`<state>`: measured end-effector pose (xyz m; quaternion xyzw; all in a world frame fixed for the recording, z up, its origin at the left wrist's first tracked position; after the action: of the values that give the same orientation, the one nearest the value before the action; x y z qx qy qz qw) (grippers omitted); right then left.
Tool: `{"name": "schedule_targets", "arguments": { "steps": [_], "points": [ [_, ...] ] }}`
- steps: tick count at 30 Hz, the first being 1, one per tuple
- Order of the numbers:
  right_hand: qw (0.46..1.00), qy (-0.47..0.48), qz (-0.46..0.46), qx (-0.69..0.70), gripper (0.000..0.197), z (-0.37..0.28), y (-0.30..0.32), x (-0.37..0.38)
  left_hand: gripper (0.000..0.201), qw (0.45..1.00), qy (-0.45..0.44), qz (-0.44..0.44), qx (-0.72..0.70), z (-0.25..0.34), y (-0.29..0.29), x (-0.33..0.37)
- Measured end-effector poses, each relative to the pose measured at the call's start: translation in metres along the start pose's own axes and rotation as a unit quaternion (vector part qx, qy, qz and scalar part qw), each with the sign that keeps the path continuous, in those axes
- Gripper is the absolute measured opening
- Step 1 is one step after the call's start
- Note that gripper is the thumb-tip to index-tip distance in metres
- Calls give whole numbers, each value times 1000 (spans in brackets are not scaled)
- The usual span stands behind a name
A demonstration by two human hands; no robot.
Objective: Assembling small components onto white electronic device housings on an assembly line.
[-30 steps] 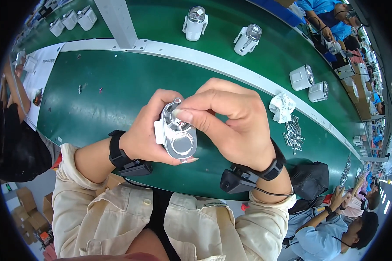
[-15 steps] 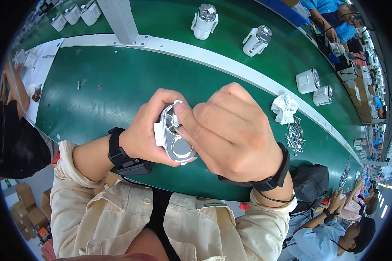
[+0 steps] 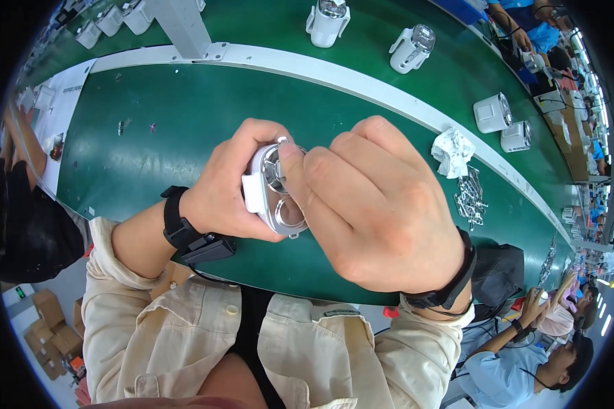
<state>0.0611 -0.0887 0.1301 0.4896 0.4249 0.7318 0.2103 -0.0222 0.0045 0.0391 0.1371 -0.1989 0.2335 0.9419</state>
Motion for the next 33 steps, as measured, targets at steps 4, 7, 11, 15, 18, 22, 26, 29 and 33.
{"name": "schedule_targets", "arguments": {
  "steps": [4, 7, 11, 15, 18, 22, 26, 29, 33],
  "points": [
    [1000, 11, -1, -4, 42, 2, 2, -2, 72, 1000, 3, -5, -4, 1, -1, 1],
    [999, 20, -27, 13, 38, 4, -1, -2, 72, 999, 24, -10, -31, -3, -1, 2],
    [993, -45, -108, 28, 38, 3, -11, 0, 73, 998, 38, 1, -49, -10, 1, 1],
    [987, -88, -126, -56, 40, -6, -19, 3, 74, 999, 52, 11, 10, -18, 5, 2],
    [991, -125, -50, 14, 44, 8, -15, -3, 75, 999, 15, 30, 11, -10, 9, 5],
    [950, -211, -5, 232, 48, 27, -22, -2, 77, 999, 1, 29, -40, -11, 7, -1],
    [807, -265, -11, 527, 49, 20, -57, -9, 80, 998, -31, 9, -56, -7, 7, -6],
    [731, -289, -9, 617, 49, 12, -68, -15, 81, 997, -64, 4, -46, -2, 4, -1],
    [706, -299, 10, 642, 48, 9, -79, -16, 83, 997, -73, 17, -1, 0, 9, -3]
  ]
}}
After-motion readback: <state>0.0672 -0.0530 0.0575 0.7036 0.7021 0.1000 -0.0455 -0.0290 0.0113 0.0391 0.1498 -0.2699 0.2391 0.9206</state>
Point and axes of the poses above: each hand's wrist, its own x-axis towards the middle knuckle, its own y-axis out of the back of the hand, z = x × y, the point moved 6 cm from there along x, towards the middle knuckle, and after that the axes turned 10 degrees about -x, right-handed, at the moved point
